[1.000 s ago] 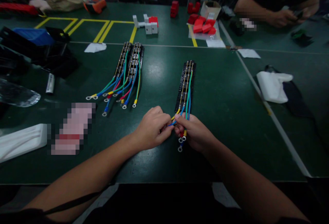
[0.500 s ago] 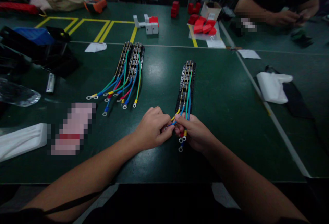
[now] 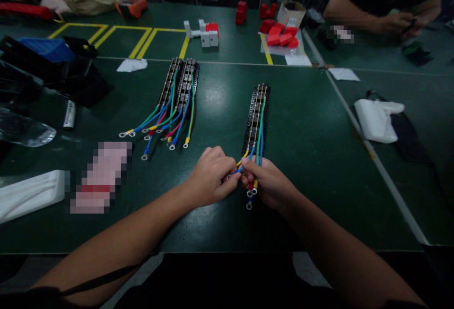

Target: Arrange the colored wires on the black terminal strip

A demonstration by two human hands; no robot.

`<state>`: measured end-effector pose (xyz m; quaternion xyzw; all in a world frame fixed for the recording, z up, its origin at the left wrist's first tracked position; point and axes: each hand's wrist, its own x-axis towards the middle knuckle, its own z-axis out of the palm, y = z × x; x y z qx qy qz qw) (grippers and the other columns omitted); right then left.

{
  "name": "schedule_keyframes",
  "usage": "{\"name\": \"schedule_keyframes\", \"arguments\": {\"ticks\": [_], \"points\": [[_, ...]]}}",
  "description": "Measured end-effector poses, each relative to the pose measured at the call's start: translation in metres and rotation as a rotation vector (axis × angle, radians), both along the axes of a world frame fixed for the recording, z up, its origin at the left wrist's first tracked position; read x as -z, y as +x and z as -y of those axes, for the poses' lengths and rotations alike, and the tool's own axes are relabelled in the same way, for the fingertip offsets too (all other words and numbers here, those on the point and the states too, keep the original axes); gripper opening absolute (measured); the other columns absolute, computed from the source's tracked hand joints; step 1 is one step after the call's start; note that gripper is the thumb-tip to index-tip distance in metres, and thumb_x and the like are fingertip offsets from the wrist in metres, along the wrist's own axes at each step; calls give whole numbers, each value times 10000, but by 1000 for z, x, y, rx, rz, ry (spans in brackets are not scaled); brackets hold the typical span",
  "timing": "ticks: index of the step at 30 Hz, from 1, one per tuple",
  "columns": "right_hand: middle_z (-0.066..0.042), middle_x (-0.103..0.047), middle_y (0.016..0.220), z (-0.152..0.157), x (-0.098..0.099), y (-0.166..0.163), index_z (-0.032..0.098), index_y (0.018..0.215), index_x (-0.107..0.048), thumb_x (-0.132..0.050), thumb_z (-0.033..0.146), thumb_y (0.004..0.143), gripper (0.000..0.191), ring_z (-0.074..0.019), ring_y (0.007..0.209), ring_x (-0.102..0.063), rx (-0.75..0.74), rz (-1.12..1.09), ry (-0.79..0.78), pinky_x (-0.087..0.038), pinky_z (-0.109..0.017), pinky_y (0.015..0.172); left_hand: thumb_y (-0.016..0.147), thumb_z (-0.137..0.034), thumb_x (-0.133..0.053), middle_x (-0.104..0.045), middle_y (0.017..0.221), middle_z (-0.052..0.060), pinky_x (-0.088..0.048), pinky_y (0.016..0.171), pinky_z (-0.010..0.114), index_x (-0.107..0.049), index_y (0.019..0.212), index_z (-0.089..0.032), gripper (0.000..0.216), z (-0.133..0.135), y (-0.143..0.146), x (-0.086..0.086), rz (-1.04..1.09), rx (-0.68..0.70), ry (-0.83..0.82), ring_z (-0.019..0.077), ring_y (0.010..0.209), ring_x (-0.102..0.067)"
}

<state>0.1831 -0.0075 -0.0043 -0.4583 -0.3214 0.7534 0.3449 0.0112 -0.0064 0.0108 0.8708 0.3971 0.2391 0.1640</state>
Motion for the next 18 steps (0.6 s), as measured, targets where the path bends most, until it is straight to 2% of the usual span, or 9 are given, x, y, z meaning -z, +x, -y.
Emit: {"name": "schedule_keyframes", "arguments": {"ticks": [18], "points": [[25,-501,487,0,-3,0,183,543,-475,-646,397,799,375,-85,470,-467,-5,-3,-5,-358,-237,505,850,-253,-500,-532,635,20,-308,681,333,-535,674,-170,198,0,1,0,-2,2,2,190,756,-456]]}}
